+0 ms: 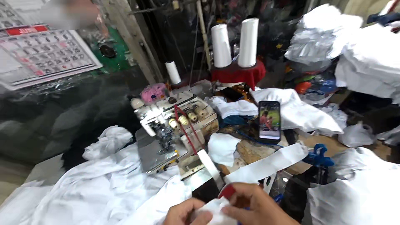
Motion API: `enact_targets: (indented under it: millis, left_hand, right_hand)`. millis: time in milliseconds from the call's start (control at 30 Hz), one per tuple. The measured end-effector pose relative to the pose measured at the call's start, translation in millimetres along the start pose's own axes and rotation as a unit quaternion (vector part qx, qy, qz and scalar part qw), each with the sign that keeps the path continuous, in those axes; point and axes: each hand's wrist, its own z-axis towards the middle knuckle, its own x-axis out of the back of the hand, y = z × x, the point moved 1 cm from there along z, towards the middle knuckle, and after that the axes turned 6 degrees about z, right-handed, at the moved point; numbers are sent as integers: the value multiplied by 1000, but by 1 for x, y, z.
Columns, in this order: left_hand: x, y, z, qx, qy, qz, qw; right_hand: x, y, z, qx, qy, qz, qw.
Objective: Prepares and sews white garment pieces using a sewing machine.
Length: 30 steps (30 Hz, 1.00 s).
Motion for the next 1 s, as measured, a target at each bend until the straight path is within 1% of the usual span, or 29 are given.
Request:
enact_targets:
  millis: [33,100,167,233,333,500,567,633,667,833,933,1000]
  left_hand:
    - [-9,-6,-3,-1,62,-34,998]
    - [-21,-14,-1,-1,156,-68,985]
    - [-19,-16,3,-1,190,-57,980]
    - [-9,-13,4,-1,191,-46,980]
    - [3,-15,-1,-3,196,-47,979]
    - [-7,-24,1,-11,227,-64,972]
    - [-4,-27,-2,2,200,-71,977]
    - [1,-26,-7,11,152,-85,985]
    - [2,-25,-8,14,144,-86,986]
    - [4,-24,-7,28,158,-43,986]
    - [3,-26,-2,48,153,5,987]
    - [2,-27,2,46,154,41,986]
  right_hand:
    - [-2,5,1,4,11,21,1000]
    - [-6,11,10,-22,-9,62,998]
    - [-9,13,23,-58,-45,70,995]
    - [-8,9,34,-64,-42,57,995]
    - [-8,5,39,-41,-27,32,998]
    - [-16,7,36,-78,-38,50,995]
    - [-15,5,35,-78,-29,45,996]
    - [-10,2,35,-74,-27,19,997]
    - [-8,2,34,-77,-32,1,996]
    - [-4,2,30,-86,-75,-93,989]
    - [-5,1,32,-102,-87,-97,986]
    - [-5,-1,33,-111,-101,-87,985]
